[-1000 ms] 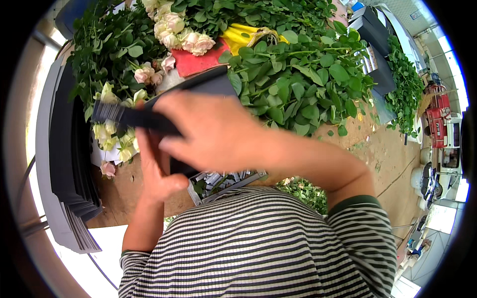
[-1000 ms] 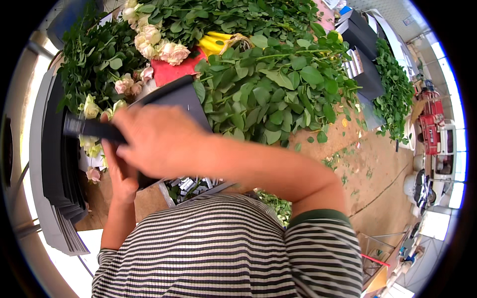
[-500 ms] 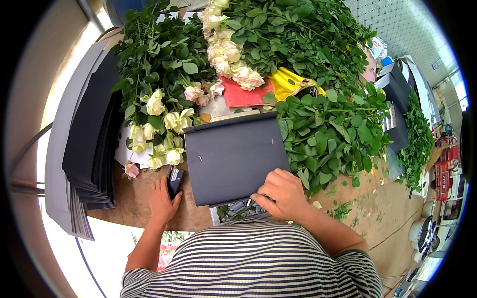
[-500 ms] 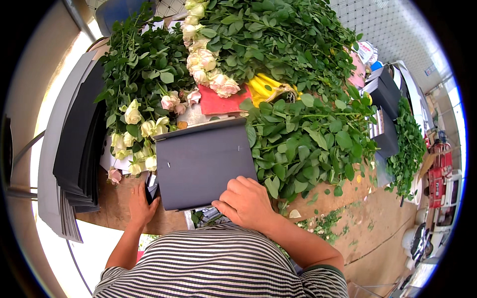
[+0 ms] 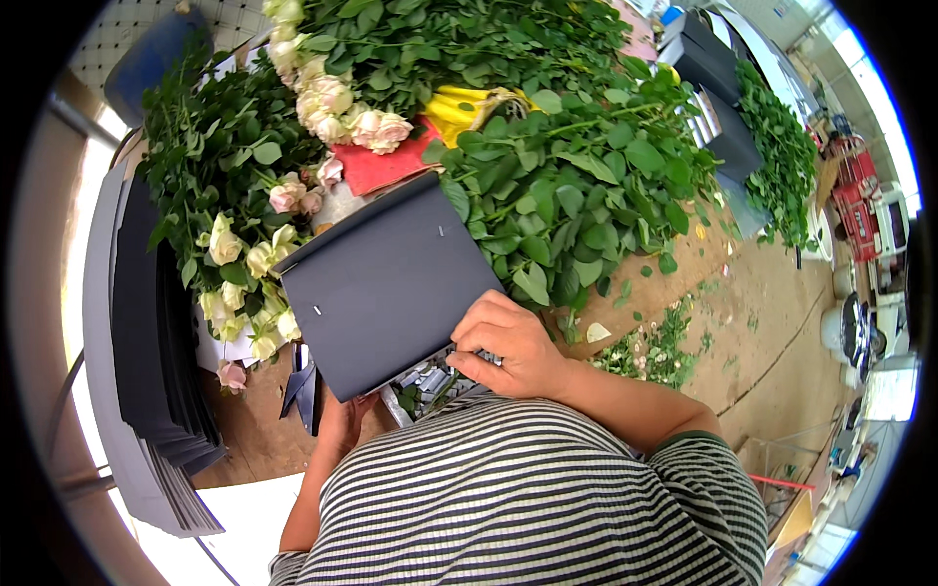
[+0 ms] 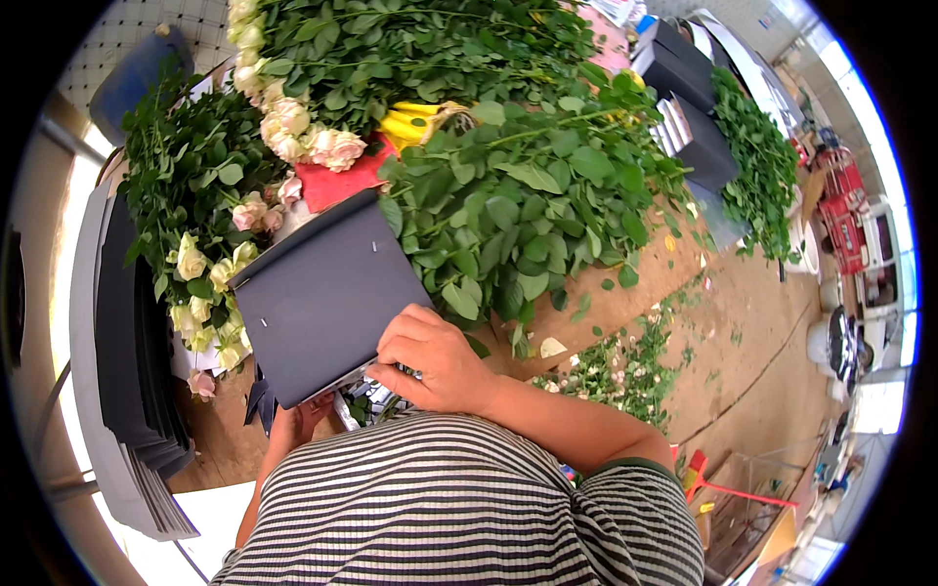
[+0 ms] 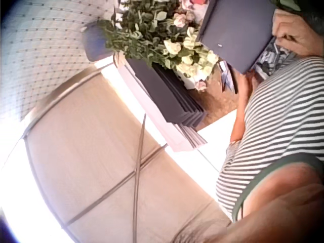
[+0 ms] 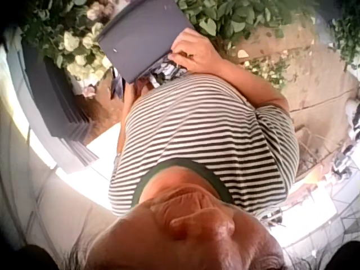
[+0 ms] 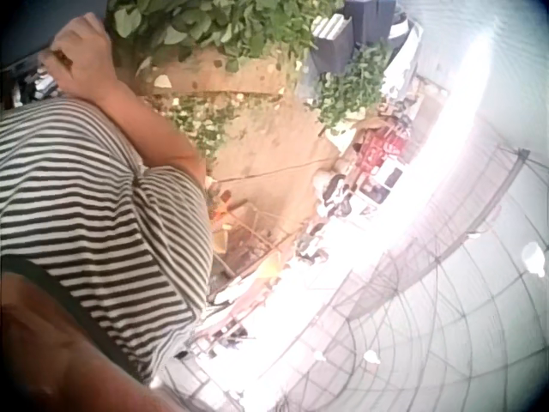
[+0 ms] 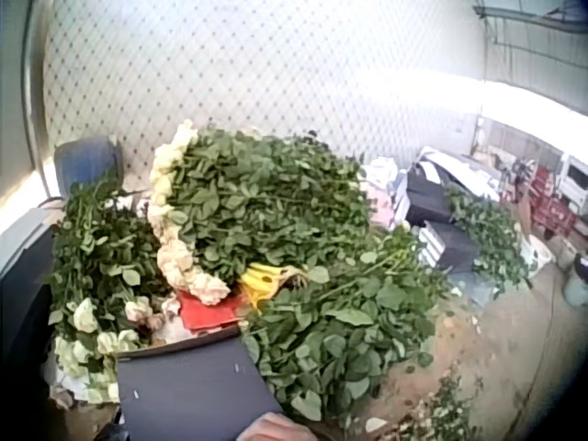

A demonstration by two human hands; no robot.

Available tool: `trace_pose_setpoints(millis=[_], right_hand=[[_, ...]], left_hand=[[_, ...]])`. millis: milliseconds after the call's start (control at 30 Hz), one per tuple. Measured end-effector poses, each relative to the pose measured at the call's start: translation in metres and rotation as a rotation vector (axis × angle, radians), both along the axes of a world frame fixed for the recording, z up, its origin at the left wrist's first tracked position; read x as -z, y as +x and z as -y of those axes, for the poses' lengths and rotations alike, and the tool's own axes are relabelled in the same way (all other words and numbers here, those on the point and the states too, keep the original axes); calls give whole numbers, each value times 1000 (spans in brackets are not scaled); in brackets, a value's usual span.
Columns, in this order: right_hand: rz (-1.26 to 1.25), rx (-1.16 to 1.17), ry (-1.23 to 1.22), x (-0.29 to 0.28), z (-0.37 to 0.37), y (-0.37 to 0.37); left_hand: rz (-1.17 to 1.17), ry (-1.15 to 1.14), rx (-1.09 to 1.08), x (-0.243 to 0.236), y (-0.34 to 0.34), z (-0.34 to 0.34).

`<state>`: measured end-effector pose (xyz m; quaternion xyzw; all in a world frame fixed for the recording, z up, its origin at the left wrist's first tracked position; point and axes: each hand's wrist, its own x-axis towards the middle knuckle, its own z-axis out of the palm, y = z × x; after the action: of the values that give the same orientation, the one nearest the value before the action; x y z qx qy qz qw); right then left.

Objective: The person arranges white roses and green foliage into a black and white paper cone. They fold the paper, place the flowers inside, and secure the cone with a stapler. The process is repeated to create multiple floral arrangements.

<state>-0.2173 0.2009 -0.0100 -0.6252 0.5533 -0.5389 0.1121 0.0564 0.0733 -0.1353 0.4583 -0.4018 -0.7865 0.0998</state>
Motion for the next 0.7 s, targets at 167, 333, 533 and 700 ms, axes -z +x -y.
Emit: trace_pose_setpoints(millis=[167, 333, 533, 700], right_hand=[[98, -12, -73, 6, -8, -2], [557, 261, 6, 31, -48, 3], [1800, 209, 11, 64, -32, -45], [1756, 317, 46, 29, 10, -60]], left_hand=[[-72, 10, -50, -13, 1, 4], [-243, -4, -55, -31, -10, 26], [-383, -94, -154, -84, -36, 19], [-244, -326, -281, -135, -60, 0]])
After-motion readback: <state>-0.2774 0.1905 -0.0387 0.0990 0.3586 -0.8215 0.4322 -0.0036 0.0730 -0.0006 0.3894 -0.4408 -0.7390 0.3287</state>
